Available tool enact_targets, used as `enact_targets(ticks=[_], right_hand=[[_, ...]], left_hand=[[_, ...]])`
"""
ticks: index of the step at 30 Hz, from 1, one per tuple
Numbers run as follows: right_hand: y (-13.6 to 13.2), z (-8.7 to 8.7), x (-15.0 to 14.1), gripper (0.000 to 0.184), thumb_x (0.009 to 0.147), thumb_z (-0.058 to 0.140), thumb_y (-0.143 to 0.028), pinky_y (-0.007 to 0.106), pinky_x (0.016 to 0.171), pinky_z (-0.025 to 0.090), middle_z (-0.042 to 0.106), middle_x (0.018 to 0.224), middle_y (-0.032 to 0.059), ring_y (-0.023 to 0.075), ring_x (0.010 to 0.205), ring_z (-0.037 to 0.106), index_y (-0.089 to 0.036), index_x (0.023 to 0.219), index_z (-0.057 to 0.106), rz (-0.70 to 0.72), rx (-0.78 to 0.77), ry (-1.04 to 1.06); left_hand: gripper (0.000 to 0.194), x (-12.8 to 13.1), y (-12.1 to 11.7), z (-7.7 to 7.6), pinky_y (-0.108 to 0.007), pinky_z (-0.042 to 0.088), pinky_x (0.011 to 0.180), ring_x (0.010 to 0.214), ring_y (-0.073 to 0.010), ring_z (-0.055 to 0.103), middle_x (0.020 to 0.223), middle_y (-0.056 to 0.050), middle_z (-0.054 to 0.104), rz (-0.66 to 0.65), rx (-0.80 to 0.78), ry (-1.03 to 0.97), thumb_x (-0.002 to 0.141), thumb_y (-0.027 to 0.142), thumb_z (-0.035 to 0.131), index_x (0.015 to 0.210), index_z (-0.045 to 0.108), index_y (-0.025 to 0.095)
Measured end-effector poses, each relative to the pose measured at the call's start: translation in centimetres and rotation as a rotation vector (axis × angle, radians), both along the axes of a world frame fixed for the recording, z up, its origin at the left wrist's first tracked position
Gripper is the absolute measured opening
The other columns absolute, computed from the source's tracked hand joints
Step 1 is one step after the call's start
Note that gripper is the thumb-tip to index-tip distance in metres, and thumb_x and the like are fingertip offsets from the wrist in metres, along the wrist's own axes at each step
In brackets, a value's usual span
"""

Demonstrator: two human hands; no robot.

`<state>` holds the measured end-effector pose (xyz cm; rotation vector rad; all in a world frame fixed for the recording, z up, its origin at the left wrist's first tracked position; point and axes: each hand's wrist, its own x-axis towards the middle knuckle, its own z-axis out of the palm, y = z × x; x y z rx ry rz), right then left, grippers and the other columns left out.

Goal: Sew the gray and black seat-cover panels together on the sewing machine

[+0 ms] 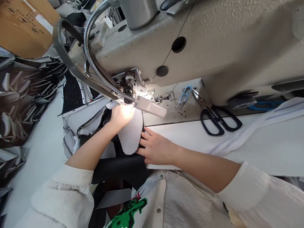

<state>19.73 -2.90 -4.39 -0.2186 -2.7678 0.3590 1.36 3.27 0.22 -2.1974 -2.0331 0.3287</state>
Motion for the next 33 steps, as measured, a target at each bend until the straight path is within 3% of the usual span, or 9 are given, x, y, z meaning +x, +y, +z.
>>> enact_targets(ticks=[11,14,17,20,22,25,28,31,33], right_hand=[[0.5,0.7,0.3,0.019,0.080,0.057,-0.025,0.051,0.108,0.026,0.062,0.100,0.0086,0.0260,0.109,0.048,-0.020,0.097,0.066,0.044,-0.085,0.011],[1.0,1.4,1.9,0.030,0.086,0.044,-0.015,0.040,0.102,0.038,0.063,0.106,0.0072,0.0211,0.109,0.051,-0.021,0.108,0.063,0.074,-0.134,0.028],[2.4,1.6,4.2,0.038,0.089,0.035,-0.009,0.034,0.089,0.047,0.063,0.113,0.0085,0.0193,0.104,0.056,-0.019,0.113,0.062,-0.262,-0.040,-0.011],[4.6,1.1,6.6,0.042,0.088,0.033,-0.004,0.042,0.096,0.042,0.056,0.126,0.0156,0.0265,0.118,0.049,-0.012,0.121,0.058,-0.695,0.162,-0.175],[6.1,0.9,7.7,0.045,0.087,0.033,-0.003,0.048,0.101,0.037,0.048,0.134,0.0197,0.0310,0.125,0.042,-0.006,0.128,0.052,-0.843,0.227,-0.278],[7.6,1.1,8.5,0.045,0.087,0.033,-0.006,0.047,0.096,0.041,0.047,0.133,0.0207,0.0334,0.120,0.045,-0.004,0.128,0.050,-0.873,0.214,-0.382],[7.9,2.0,8.3,0.042,0.086,0.031,-0.007,0.045,0.085,0.045,0.054,0.121,0.0167,0.0315,0.105,0.051,-0.012,0.119,0.057,-0.822,0.189,-0.398],[7.6,2.9,7.8,0.041,0.085,0.028,-0.007,0.045,0.082,0.043,0.059,0.107,0.0127,0.0289,0.096,0.052,-0.022,0.102,0.063,-0.759,0.169,-0.378],[7.3,3.0,7.6,0.039,0.087,0.028,-0.007,0.044,0.081,0.042,0.061,0.095,0.0136,0.0289,0.094,0.052,-0.019,0.091,0.065,-0.724,0.217,-0.413]], left_hand=[[0.034,-1.3,0.2,-0.9,-0.031,0.046,0.074,0.085,-0.0230,0.065,0.090,-0.012,0.070,-0.071,-0.022,-0.137,0.093,0.022,0.035,0.092,0.068,0.014],[0.031,-1.7,-0.2,-1.4,-0.028,0.046,0.072,0.084,-0.0216,0.066,0.090,-0.010,0.070,-0.024,0.038,-0.193,0.092,0.021,0.036,0.091,0.067,0.015],[0.030,-1.9,-0.4,-2.0,-0.028,0.046,0.072,0.083,-0.0213,0.066,0.091,-0.011,0.070,0.004,0.065,-0.220,0.091,0.021,0.036,0.093,0.065,0.014],[0.032,-1.9,-0.3,-2.5,-0.030,0.047,0.074,0.083,-0.0215,0.065,0.091,-0.012,0.069,0.012,0.083,-0.247,0.093,0.024,0.035,0.093,0.065,0.014],[0.034,-1.9,-0.4,-2.7,-0.031,0.047,0.077,0.085,-0.0219,0.064,0.092,-0.012,0.068,0.006,0.118,-0.250,0.093,0.025,0.034,0.095,0.065,0.014],[0.033,-1.9,-0.6,-2.8,-0.032,0.047,0.083,0.102,-0.0242,0.058,0.103,-0.014,0.064,-0.045,0.201,-0.210,0.093,0.025,0.035,0.099,0.065,0.014],[0.032,-1.9,-0.8,-2.6,-0.032,0.046,0.085,0.114,-0.0264,0.050,0.110,-0.015,0.060,-0.106,0.242,-0.183,0.094,0.028,0.037,0.102,0.066,0.015],[0.033,-1.8,-0.8,-2.3,-0.032,0.048,0.081,0.107,-0.0256,0.053,0.106,-0.013,0.061,-0.104,0.211,-0.202,0.094,0.032,0.038,0.100,0.067,0.017],[0.033,-1.6,-0.7,-2.2,-0.032,0.048,0.078,0.101,-0.0241,0.055,0.103,-0.011,0.063,-0.090,0.182,-0.220,0.094,0.031,0.038,0.099,0.068,0.019]])
